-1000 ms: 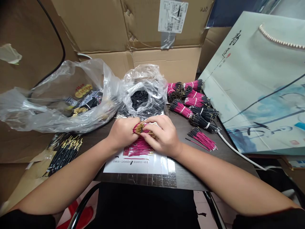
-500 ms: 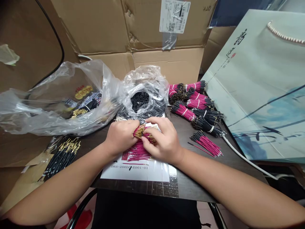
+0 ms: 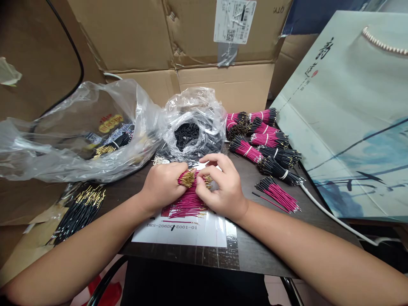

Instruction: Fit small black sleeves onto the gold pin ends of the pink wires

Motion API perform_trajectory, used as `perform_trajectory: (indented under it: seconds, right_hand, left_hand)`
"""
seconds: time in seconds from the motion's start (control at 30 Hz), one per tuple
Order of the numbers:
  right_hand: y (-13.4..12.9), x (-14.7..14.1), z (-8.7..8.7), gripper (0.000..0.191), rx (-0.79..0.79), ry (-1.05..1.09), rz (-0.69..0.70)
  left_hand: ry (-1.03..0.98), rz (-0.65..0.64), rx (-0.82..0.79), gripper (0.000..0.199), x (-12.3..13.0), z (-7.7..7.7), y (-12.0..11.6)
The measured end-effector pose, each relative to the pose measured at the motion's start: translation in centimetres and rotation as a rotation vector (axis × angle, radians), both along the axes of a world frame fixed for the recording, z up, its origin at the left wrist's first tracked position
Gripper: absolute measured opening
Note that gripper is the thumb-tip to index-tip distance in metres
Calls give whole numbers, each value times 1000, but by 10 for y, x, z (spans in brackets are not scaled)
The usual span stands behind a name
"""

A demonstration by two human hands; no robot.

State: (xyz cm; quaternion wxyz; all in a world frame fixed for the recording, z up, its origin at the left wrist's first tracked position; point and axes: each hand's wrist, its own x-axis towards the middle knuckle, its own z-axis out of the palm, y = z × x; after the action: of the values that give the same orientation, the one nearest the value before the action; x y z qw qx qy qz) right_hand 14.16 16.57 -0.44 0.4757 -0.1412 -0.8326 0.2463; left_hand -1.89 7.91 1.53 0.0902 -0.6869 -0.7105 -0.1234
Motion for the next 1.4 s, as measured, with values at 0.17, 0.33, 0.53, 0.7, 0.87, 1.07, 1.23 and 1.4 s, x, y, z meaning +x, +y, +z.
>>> perform_trajectory:
  seconds: [0.17,0.33,0.53,0.7,0.87,1.07,1.23,1.4]
  right_hand:
    - [4,-2,0,8,-55,-22,13]
    - [10,-3,0,6,-125,-49,61]
    - [6,0,1,6,-76,19,68]
    - [4,2,0,10,-72,64,71]
    - [3,2,-1,12,-72,76,139]
    - [7,1,-2,8,-118,76,127]
    - [9,1,-3,7,-134,66,167]
    - [8,-1,-1,4,-137,21,151]
  left_hand:
    - [-55,13,-16,4,-3,1,1]
    - [-228,-62,36,18,-7,-1,1]
    - [-517,-220,143,37,-4,-1,1]
    - [-739,-334,67,21,2,5,-2]
    - [-775,-385,59,16,1,2,-2]
    - [-714,-380,25,15,-1,1,-1]
    - [-630,-382,17,17,-4,-1,-2]
    - [-543,-346,8,30,-8,-3,-2]
